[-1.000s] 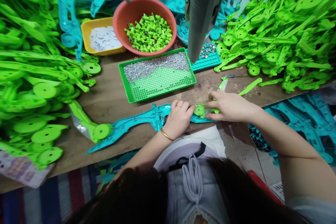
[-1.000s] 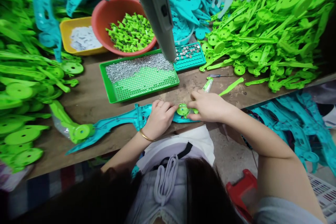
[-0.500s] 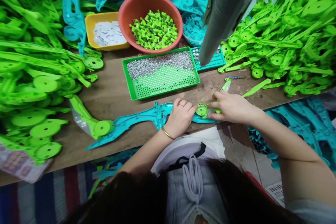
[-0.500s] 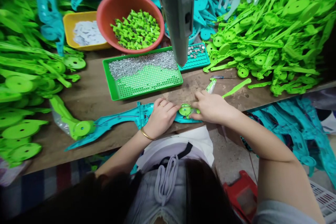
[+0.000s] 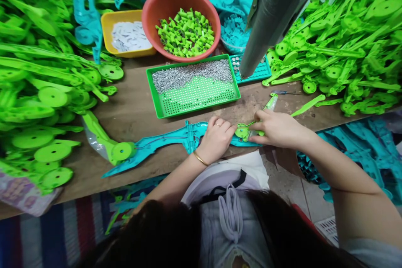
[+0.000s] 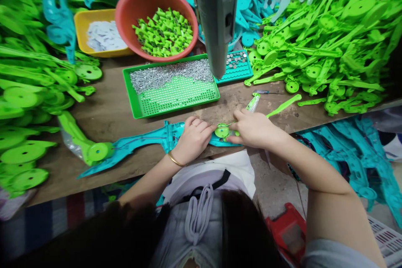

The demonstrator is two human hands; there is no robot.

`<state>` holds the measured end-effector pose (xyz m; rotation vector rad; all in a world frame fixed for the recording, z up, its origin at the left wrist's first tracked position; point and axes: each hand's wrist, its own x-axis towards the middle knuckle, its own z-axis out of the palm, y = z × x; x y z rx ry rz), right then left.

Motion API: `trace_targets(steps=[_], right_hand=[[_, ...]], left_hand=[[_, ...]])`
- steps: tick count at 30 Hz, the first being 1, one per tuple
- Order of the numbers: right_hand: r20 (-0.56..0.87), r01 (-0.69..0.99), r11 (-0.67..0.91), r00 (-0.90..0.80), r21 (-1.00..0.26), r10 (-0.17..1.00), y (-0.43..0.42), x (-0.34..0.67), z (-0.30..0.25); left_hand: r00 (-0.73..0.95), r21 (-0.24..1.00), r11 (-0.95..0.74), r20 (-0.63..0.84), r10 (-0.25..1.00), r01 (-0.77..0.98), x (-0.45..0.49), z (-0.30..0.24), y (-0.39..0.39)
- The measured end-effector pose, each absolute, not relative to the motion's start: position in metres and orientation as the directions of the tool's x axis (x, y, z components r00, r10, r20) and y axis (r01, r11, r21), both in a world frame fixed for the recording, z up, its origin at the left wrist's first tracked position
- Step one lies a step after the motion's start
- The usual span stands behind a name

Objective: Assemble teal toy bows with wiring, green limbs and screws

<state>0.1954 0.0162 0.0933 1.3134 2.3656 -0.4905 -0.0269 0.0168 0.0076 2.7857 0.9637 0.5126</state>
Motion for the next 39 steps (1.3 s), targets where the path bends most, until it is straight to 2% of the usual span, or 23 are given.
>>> trace_targets(steps=[11,16,22,26,30,33,39], right_hand=[[-0.525,0.868,0.488,-0.458,-0.089,0.718,0.019,0.191,0.097],[-0.513,0.891,0.433,-0.438,-0.139,0.738,0.017,0.201,0.100],[-0.390,0.940,0.294,-0.340,-0.173,0.856,0.002,0.226,0.110],[-0.209,0.913,0.308,-0.367,-0.266,0.907,-0.009,0.224,0.106],[-0.098,0.851,0.366,-0.429,-0.376,0.898,-0.016,0.204,0.086],[-0.064,0.808,0.402,-0.472,-0.432,0.879,-0.018,0.188,0.066],[-0.103,0.816,0.405,-0.483,-0.412,0.870,-0.016,0.168,0.045]], left_hand=[[0.716,0.273,-0.770,0.283,0.638,0.577,-0.035,0.015,0.012],[0.717,0.279,-0.768,0.277,0.640,0.577,-0.036,0.015,0.014],[0.712,0.308,-0.755,0.260,0.652,0.579,-0.036,0.014,0.016],[0.716,0.311,-0.747,0.230,0.659,0.588,-0.035,0.014,0.016],[0.709,0.352,-0.729,0.211,0.673,0.587,-0.034,0.014,0.016],[0.712,0.313,-0.741,0.224,0.665,0.594,-0.034,0.014,0.015],[0.714,0.275,-0.749,0.233,0.661,0.603,-0.034,0.014,0.014]])
